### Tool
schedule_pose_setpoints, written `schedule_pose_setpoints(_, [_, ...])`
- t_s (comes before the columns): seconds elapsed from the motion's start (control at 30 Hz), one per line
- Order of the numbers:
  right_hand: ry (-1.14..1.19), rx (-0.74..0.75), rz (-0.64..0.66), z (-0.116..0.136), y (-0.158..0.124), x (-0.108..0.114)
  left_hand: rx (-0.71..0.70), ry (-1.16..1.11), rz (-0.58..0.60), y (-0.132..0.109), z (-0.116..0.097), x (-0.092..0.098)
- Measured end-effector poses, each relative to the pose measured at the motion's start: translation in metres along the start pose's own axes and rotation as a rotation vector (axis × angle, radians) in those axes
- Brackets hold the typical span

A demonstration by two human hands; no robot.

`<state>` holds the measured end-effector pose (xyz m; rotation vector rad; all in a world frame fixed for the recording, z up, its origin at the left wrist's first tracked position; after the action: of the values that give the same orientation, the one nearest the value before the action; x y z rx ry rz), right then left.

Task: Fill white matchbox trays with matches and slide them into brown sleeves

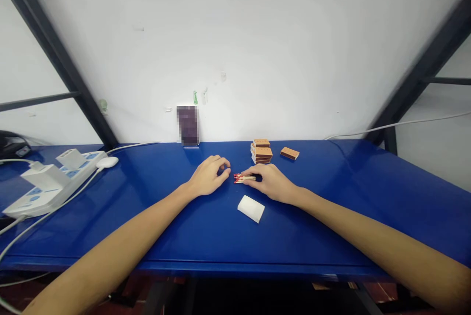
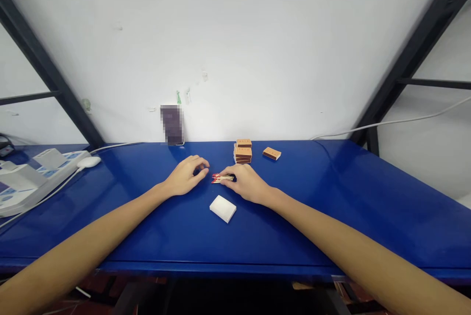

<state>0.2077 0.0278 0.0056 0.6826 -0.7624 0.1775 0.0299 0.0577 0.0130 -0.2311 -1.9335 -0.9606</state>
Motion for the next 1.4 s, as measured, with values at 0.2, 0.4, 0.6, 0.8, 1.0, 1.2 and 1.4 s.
schedule_pose_setpoints(0.2, [-0.116,0.116,0.013,-0.006,0.013,-0.01,-0.157,-0.078,0.028,-0.004,-0.019,0.004])
schedule_pose_setpoints(0.4, [-0.087,0.119,-0.034,-0.011,0.012,-0.009,-0.4,-0.174,0.06,-0.015,-0.067,0.014])
schedule_pose_setpoints(0.6, [-0.077,0.094,-0.018,-0.005,0.012,-0.008,-0.488,-0.239,0.211,-0.026,-0.085,0.0])
schedule_pose_setpoints(0.8, [-0.105,0.139,-0.047,-0.004,0.01,-0.006,-0.434,-0.243,0.183,-0.021,-0.072,0.005])
schedule_pose_setpoints(1.0, [-0.161,0.232,-0.084,0.001,-0.001,0.002,-0.26,-0.171,-0.059,-0.005,-0.032,0.016])
schedule_pose_setpoints(1.2, [-0.188,0.227,-0.087,0.001,-0.002,0.001,-0.232,-0.096,0.023,-0.004,-0.011,0.001])
schedule_pose_setpoints(1.4, [-0.157,0.225,-0.031,0.004,-0.003,-0.001,-0.294,-0.076,0.075,-0.005,-0.02,0.001])
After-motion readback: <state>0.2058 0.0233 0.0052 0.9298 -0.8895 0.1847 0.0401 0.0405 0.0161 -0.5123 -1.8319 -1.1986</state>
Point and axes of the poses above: each hand's wrist, its own y-axis towards the middle knuckle, its own x-axis out of the back of the hand, z = x × y, the point moved 5 cm from there along y, towards the middle knuckle, and after that the axes turned 9 degrees about -z, right-handed, at the moved point
